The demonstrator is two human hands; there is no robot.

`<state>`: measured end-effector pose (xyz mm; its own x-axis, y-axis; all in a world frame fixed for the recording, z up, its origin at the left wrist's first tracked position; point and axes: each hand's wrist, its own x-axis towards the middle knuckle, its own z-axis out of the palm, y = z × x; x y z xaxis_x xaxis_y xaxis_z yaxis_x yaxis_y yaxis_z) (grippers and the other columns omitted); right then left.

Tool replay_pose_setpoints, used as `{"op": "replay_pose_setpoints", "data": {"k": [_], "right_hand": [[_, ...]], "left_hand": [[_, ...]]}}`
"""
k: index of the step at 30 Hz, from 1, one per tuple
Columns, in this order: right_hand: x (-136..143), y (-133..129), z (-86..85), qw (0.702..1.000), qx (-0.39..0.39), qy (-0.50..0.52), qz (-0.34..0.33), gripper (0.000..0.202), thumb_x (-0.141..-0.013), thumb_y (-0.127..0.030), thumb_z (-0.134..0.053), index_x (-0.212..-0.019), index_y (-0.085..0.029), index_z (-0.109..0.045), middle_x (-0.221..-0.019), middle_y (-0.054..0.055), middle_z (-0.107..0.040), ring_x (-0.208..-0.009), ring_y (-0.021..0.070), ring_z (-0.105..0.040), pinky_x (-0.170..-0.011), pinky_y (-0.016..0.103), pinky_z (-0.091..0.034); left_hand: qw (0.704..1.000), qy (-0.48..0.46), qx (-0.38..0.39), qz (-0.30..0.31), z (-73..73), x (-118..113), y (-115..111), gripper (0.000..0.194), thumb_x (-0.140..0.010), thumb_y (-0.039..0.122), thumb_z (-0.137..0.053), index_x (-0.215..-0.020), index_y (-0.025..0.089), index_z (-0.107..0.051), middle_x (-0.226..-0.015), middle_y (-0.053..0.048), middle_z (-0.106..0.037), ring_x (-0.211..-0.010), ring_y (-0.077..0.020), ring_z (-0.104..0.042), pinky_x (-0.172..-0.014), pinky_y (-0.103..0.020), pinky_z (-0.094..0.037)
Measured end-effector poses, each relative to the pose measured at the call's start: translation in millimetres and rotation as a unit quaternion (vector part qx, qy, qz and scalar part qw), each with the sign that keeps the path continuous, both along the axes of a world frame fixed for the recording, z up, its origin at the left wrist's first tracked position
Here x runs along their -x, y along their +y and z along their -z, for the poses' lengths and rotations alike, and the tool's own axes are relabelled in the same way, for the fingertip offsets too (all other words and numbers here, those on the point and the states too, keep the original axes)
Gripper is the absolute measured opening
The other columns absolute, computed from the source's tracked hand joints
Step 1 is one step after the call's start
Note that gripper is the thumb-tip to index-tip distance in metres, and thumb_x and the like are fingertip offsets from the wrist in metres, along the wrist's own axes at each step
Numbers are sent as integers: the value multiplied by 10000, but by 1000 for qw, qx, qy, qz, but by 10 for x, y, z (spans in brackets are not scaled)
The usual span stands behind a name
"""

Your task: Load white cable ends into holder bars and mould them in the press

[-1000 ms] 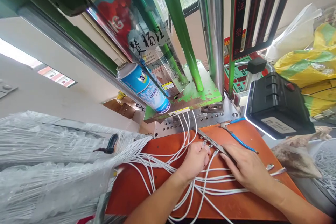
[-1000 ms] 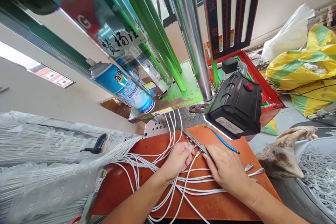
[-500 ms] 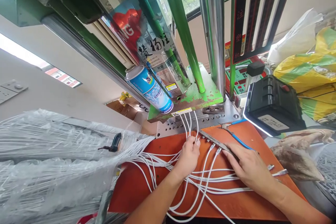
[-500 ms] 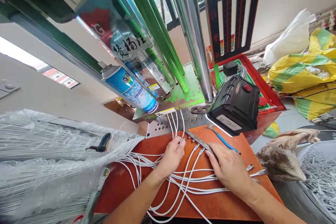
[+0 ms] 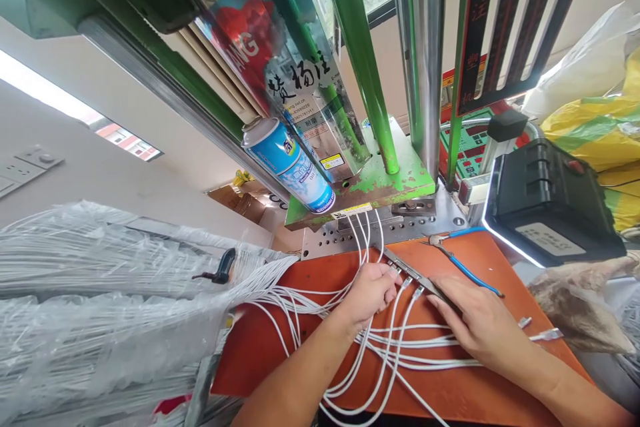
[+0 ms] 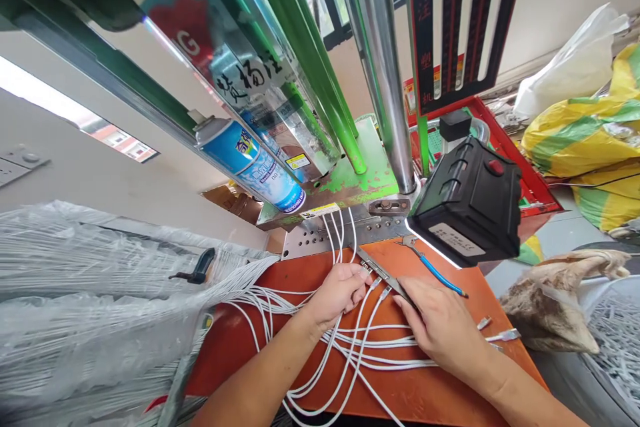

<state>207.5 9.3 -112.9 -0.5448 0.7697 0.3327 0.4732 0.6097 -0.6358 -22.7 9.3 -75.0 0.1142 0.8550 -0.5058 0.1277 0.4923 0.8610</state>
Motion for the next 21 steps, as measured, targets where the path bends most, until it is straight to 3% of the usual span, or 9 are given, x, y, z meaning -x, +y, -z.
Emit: {"op": "replay_pose_setpoints", "data": {"k": [3, 6, 15, 21], "right_hand": [[5, 3, 24, 999, -18, -1, 48, 219, -1099, -364, -426, -1157, -249, -603, -1039, 36, -734, -869, 223, -690, -761, 344, -474], [6, 2, 29, 998, -9, -5, 63, 229, -1103, -378, -416, -1134, -258, -608, -998, 22, -737, -830, 218, -690, -733, 338, -465], [-17, -1, 13, 1000, 9, 5, 29, 229, -1097, -370, -432, -1156, -253, -620, -1050, 32, -737, -899, 217, -700, -781, 346, -502], [-19, -8, -13, 999, 19, 20, -18, 247, -1091, -355, -443, -1201, -234, -627, -1104, 81, -733, -973, 241, -696, -857, 378, -542]], "left_hand": [[999, -22, 22, 23, -3, 58, -7, 559, -819, 695, -634, -954, 155, -591, -592, -1, -616, -406, -127, -563, -376, -198, -377], [998, -26, 48, 16, 9, 139, -8, 547, -810, 691, -638, -924, 164, -547, -645, -55, -671, -476, -202, -669, -393, -234, -453], [996, -31, 72, 34, -6, 208, 59, 462, -828, 653, -569, -812, 208, -448, -607, -98, -686, -460, -245, -681, -362, -217, -413], [996, -6, 81, 43, -31, 159, 61, 482, -815, 686, -548, -799, 218, -433, -535, -60, -645, -383, -204, -615, -354, -204, -372]]}}
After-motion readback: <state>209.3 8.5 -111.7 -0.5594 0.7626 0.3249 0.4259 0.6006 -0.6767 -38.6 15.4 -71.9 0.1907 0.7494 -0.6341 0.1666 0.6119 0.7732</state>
